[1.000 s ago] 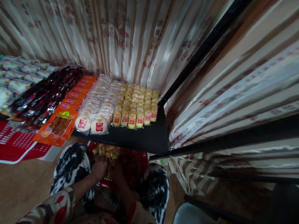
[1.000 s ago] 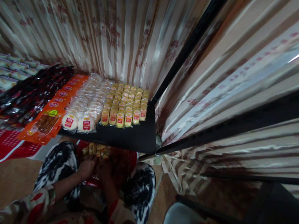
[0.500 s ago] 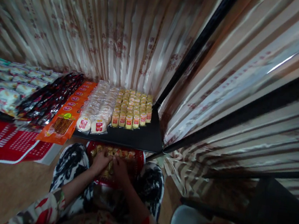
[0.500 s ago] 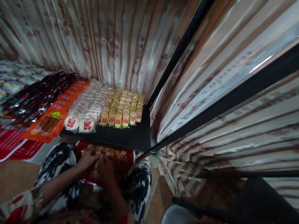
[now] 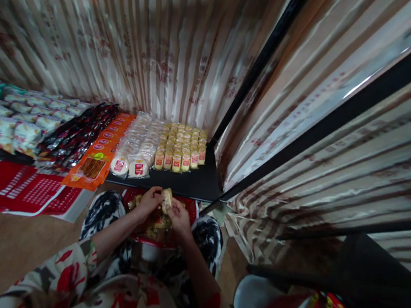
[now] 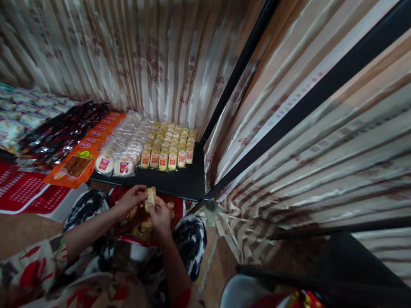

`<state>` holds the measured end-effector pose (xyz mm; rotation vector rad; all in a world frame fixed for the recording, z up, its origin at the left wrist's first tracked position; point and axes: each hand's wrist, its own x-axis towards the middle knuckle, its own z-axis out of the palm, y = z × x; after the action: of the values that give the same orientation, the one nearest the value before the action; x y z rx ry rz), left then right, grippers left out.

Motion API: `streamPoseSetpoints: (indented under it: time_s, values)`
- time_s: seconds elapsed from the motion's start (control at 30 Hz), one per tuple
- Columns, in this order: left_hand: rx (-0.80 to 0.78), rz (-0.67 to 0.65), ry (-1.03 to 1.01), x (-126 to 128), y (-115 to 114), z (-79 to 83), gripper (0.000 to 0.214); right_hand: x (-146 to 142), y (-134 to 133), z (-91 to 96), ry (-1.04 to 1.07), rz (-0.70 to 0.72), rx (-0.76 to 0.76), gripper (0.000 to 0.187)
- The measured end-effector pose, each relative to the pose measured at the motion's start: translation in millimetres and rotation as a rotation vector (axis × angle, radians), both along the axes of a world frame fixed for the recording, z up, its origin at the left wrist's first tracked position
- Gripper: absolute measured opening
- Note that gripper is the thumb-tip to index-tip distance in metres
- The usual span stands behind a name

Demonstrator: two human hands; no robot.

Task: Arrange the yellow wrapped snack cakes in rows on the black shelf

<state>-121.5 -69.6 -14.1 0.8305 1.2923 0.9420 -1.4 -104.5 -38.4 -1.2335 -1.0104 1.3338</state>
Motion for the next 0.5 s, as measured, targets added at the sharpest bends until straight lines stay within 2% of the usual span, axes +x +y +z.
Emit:
streamPoseSetpoints:
  time_s: [0.1,0.3,0.4,0.5]
  values:
    - [0.028,0.004,-0.021,6,4,6.3,0.046,7,4,7.7,0.049,-0.025,-0.036,0.038]
    - [0.064,0.008,-0.030,19,1,16.6,0.042,19,5,17.0,-0.030,-0.064,0.020,0.038]
    - [0.115,-0.031,-0.085,20,-1,21.1,0.036,26,5,22.0,-0.136,-0.069,0.114,0.035]
    - [0.091,-0.077,-0.195,18,-3,28.7,0.034,35,5,32.7,-0.361,-0.093,0.244,0.030]
